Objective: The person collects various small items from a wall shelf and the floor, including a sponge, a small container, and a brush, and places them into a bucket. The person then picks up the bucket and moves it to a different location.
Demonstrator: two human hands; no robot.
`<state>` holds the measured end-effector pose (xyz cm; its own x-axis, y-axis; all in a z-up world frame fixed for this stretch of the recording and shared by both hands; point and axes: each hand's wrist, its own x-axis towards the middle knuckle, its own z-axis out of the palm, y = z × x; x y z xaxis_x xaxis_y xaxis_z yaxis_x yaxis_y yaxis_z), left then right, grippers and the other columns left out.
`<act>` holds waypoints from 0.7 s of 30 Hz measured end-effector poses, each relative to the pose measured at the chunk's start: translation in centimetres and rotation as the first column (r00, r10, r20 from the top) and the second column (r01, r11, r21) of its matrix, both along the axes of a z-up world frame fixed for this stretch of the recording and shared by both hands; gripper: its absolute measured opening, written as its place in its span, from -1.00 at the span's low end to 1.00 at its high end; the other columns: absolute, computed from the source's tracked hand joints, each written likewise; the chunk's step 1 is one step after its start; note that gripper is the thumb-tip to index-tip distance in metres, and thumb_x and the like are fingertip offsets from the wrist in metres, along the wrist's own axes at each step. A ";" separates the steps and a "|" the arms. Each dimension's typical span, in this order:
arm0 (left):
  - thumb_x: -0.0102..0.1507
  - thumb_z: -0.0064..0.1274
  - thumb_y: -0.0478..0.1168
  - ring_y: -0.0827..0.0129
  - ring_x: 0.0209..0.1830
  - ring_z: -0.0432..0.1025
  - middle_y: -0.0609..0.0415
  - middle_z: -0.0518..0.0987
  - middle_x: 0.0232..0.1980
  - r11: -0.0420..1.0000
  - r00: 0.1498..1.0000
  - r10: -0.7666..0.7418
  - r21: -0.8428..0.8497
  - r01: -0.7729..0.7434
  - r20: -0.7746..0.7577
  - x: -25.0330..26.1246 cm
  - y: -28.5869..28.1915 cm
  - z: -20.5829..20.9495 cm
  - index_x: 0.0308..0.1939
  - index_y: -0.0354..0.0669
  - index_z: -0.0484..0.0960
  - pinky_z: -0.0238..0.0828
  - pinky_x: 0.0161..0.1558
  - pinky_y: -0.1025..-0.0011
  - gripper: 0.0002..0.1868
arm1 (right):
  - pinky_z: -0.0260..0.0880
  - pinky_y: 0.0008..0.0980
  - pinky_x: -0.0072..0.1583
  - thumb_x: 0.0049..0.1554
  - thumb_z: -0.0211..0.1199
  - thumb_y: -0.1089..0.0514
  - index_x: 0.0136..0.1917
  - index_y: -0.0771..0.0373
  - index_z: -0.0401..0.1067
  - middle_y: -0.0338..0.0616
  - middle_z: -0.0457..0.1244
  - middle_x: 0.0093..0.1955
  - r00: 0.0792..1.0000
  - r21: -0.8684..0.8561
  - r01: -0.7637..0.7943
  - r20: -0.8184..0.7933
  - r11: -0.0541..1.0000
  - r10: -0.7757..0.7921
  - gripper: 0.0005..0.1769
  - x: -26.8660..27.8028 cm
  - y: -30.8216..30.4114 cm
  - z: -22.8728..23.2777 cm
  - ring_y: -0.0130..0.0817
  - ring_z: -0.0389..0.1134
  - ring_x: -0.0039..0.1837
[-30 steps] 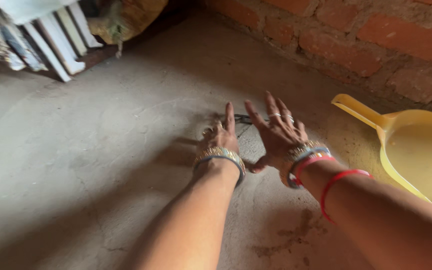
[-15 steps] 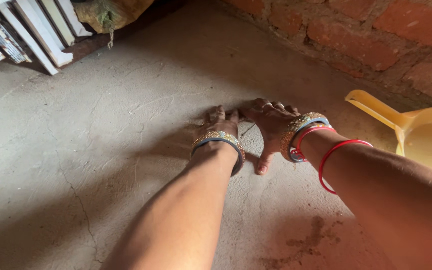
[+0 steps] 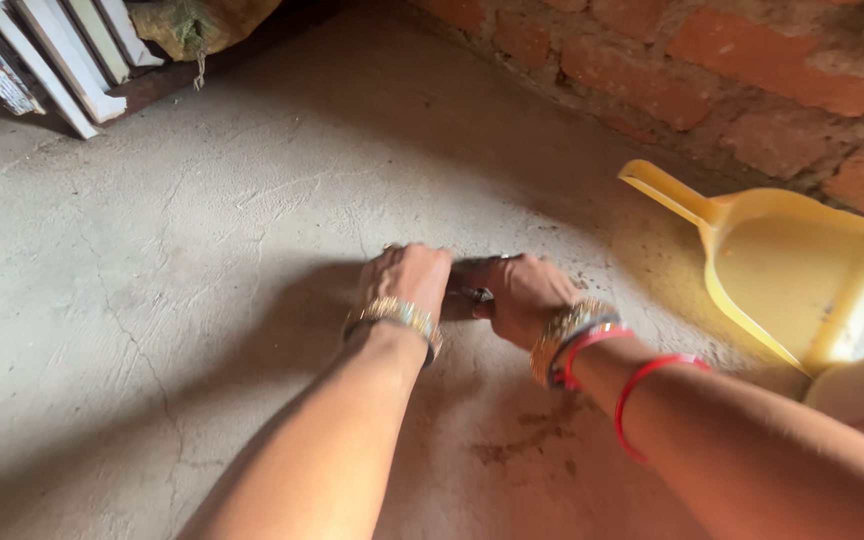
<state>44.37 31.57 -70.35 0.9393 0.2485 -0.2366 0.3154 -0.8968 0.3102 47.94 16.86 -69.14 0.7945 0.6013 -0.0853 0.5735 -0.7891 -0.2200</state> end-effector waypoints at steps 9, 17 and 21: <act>0.27 0.06 -0.26 0.16 0.11 0.40 0.03 0.61 0.01 0.984 0.934 -0.159 0.123 0.125 0.321 -2.5 -2.0 2.2 -0.07 0.10 0.74 0.32 0.20 0.23 -0.78 | 0.46 -0.02 -0.05 0.04 0.14 0.37 0.32 -0.14 0.38 0.00 0.41 -0.15 0.990 -0.058 0.141 0.023 0.988 -0.140 -0.37 -3.2 -3.2 4.1 0.00 0.47 -0.08; 0.23 0.10 -0.28 0.15 0.12 0.40 0.04 0.58 -0.06 0.971 0.832 -0.194 0.222 0.087 0.519 -4.1 -6.4 9.0 -0.35 0.11 0.80 0.38 0.16 0.25 -0.81 | 0.41 0.03 -0.04 -0.02 0.19 0.32 0.14 0.01 0.54 0.07 0.40 -0.14 0.980 0.206 0.085 0.159 0.975 -0.119 -0.54 -6.5 -8.0 9.9 0.13 0.42 -0.08; 0.20 0.10 -0.31 0.09 0.09 0.47 -0.01 0.56 -0.03 0.993 0.802 -0.112 0.043 0.108 0.587 -4.6 -9.2 14.4 -0.37 0.02 0.76 0.47 0.02 0.21 -0.84 | 0.38 0.02 -0.06 0.13 0.18 0.15 0.10 0.06 0.55 0.14 0.37 -0.22 0.981 0.260 0.121 0.117 0.958 -0.156 -0.73 -8.1 -10.6 14.7 0.16 0.40 -0.13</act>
